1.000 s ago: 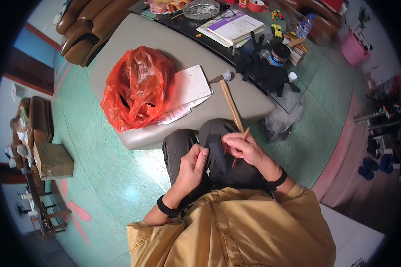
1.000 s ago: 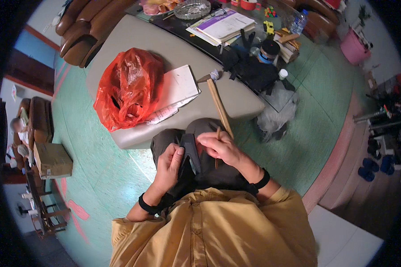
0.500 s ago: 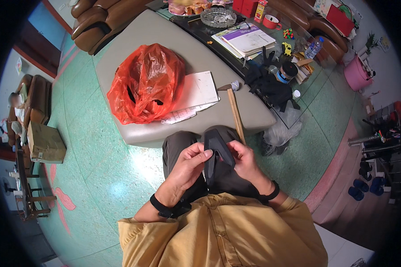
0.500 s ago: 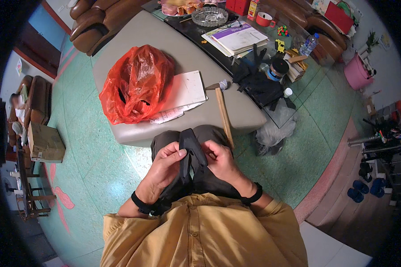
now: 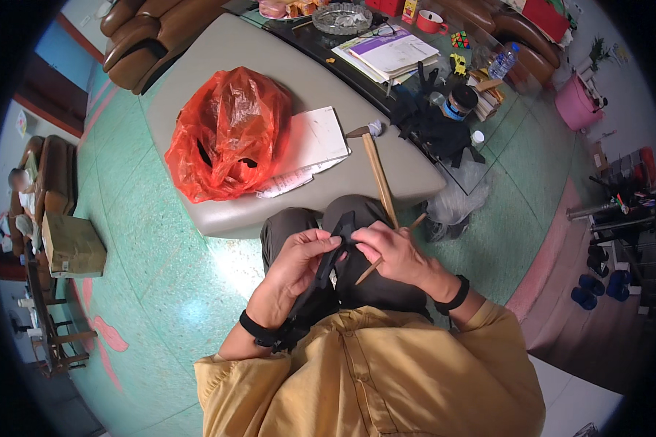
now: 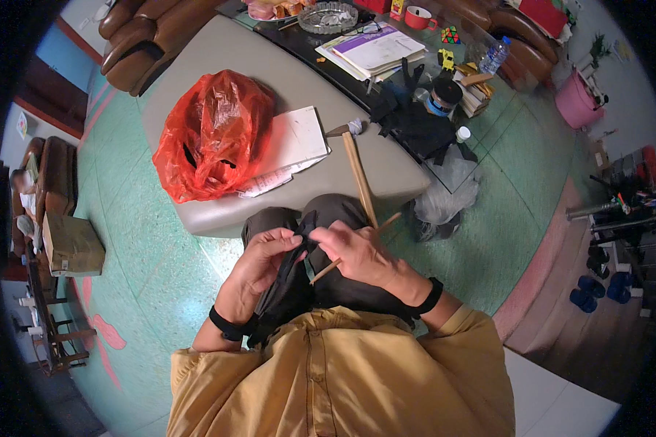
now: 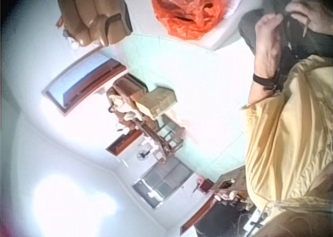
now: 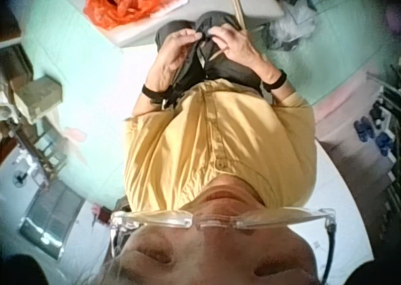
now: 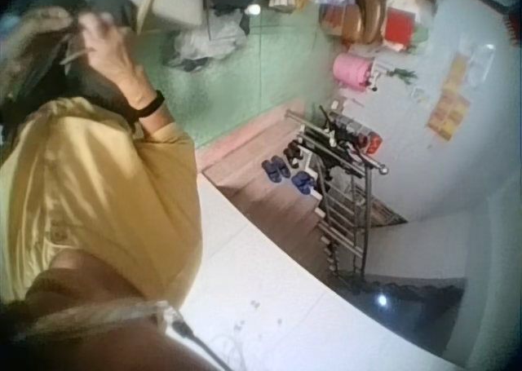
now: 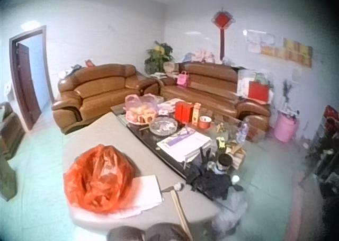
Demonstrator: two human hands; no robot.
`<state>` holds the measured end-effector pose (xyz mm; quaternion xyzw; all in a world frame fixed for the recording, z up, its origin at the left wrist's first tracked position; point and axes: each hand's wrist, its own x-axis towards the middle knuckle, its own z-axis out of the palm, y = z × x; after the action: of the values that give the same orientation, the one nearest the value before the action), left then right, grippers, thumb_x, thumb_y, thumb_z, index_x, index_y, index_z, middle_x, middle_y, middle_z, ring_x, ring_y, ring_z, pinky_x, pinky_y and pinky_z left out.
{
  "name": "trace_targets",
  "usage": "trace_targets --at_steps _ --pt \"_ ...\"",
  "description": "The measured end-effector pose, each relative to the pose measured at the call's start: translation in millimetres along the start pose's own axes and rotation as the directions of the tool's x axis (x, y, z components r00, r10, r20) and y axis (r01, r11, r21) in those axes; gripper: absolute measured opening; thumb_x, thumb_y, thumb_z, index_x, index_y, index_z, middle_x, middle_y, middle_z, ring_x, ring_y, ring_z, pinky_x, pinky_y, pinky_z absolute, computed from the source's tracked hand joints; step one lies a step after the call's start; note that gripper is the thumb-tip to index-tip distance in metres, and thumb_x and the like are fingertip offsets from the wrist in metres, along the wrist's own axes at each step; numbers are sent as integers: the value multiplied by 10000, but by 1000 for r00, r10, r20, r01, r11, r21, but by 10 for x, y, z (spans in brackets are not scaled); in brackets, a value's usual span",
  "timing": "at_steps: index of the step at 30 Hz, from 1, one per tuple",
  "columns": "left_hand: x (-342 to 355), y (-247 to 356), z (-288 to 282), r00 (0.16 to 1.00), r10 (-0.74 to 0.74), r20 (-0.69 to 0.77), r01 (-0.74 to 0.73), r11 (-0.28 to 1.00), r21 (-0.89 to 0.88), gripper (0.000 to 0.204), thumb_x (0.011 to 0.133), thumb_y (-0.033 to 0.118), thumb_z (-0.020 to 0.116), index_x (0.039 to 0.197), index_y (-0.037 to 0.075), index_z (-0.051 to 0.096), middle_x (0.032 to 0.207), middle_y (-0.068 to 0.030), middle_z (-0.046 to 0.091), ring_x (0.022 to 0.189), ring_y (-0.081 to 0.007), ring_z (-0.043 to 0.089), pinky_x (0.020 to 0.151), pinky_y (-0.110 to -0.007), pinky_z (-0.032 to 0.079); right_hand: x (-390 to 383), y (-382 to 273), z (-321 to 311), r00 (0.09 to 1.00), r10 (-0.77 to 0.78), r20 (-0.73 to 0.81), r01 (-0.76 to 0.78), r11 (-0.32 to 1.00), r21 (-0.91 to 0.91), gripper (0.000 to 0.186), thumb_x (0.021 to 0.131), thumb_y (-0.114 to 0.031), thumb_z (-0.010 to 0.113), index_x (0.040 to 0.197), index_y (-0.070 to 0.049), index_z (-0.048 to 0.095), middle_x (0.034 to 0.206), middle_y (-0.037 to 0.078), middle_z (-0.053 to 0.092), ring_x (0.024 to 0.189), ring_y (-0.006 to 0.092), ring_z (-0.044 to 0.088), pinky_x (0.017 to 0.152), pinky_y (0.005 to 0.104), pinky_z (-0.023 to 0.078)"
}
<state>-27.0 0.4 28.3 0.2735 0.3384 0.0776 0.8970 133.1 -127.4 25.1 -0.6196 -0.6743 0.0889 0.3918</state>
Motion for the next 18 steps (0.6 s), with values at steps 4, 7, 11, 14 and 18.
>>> trace_targets --at_steps 4,7,11,14,18 --pt "-30 9 17 992 -118 51 119 992 -28 125 801 15 605 924 14 584 851 -44 633 757 -137 618 733 -250 517 -54 43 -60 970 -239 55 244 957 -157 291 698 -22 590 980 -93 598 838 87 511 557 233 557 464 312 450" --pt "-2 -35 -35 994 -48 93 41 996 74 159 790 -10 611 944 18 580 882 -47 625 737 -125 612 695 -234 518 -41 30 -30 988 -155 -25 155 987 28 196 726 -16 591 915 -67 606 797 89 531 574 198 550 506 279 453" --pt "60 -118 -138 950 224 217 -303 825 477 150 795 -41 600 933 2 561 863 -38 592 708 -95 599 623 -211 519 -68 20 31 857 427 289 -471 422 775 41 816 -49 584 840 -16 589 739 -12 557 672 41 513 577 196 406" --pt "61 -196 23 888 411 203 -427 578 695 124 813 -75 551 922 -37 503 840 -56 568 723 -106 596 617 -229 530 -74 77 208 787 556 268 -533 393 749 45 788 -43 589 817 -9 579 703 -21 548 652 33 485 559 196 380" --pt "-4 -239 115 792 555 255 -496 341 799 230 773 -65 590 980 -20 501 870 -102 584 738 -147 624 637 -255 507 -115 128 267 733 637 240 -605 449 657 69 760 -52 588 799 -1 563 674 -32 533 623 31 460 541 207 370"
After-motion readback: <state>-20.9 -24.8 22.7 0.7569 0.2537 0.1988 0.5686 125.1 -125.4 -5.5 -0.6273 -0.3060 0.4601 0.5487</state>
